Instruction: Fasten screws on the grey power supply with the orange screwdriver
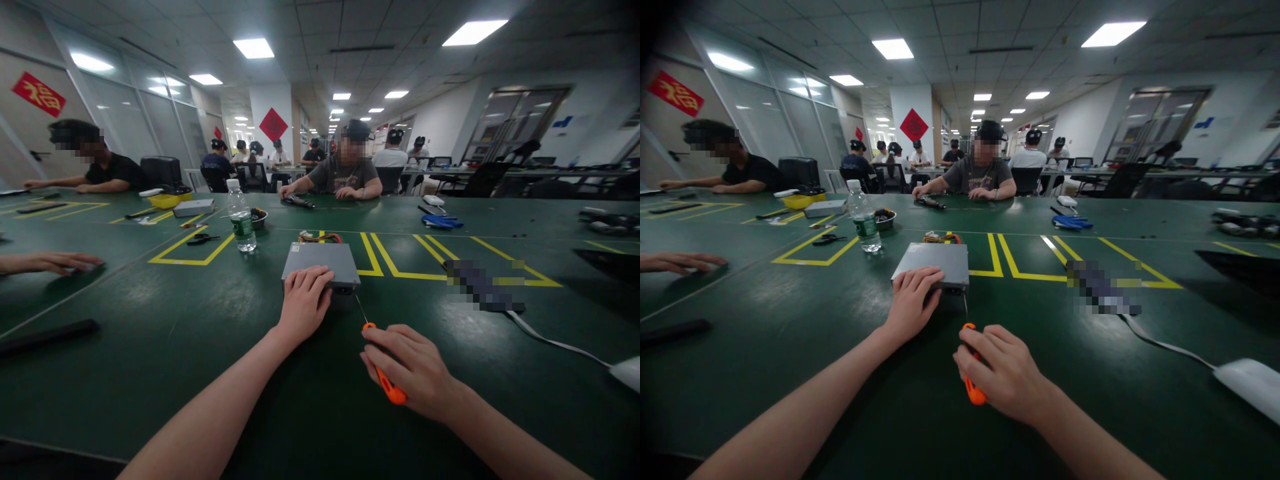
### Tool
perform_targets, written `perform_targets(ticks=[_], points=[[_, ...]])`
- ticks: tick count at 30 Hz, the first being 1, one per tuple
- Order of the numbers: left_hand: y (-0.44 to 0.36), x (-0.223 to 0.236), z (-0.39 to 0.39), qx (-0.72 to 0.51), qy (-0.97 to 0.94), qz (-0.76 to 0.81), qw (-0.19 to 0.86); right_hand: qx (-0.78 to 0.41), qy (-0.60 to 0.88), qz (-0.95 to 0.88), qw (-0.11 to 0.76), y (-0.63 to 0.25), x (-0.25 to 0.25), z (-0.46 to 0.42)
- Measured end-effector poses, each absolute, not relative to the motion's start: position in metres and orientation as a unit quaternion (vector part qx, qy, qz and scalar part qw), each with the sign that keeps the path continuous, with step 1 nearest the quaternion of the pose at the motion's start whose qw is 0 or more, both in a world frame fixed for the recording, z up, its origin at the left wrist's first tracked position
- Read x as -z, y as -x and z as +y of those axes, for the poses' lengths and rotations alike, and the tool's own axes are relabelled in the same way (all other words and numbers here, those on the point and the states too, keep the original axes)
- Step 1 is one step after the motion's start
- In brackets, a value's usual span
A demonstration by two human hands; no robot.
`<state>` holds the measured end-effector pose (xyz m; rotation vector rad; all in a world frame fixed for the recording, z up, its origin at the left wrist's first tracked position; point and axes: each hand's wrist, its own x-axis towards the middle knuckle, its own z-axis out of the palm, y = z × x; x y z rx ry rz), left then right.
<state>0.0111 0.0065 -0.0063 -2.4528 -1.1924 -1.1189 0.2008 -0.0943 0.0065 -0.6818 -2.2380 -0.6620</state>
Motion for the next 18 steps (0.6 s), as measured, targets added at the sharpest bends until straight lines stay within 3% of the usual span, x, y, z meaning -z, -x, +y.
perform_targets(ticks=[7, 18], points=[[-0.0109, 0.0063, 0.0072, 0.379, 0.829, -0.400, 0.095, 0.190, 0.266, -0.875, 0.357, -0.1970, -0.0055, -0.0999], [-0.0109, 0.0070, 0.0069, 0.373, 0.832, -0.400, 0.088, 0.203, 0.280, -0.857, 0.381, -0.2031, -0.0085, -0.0980]])
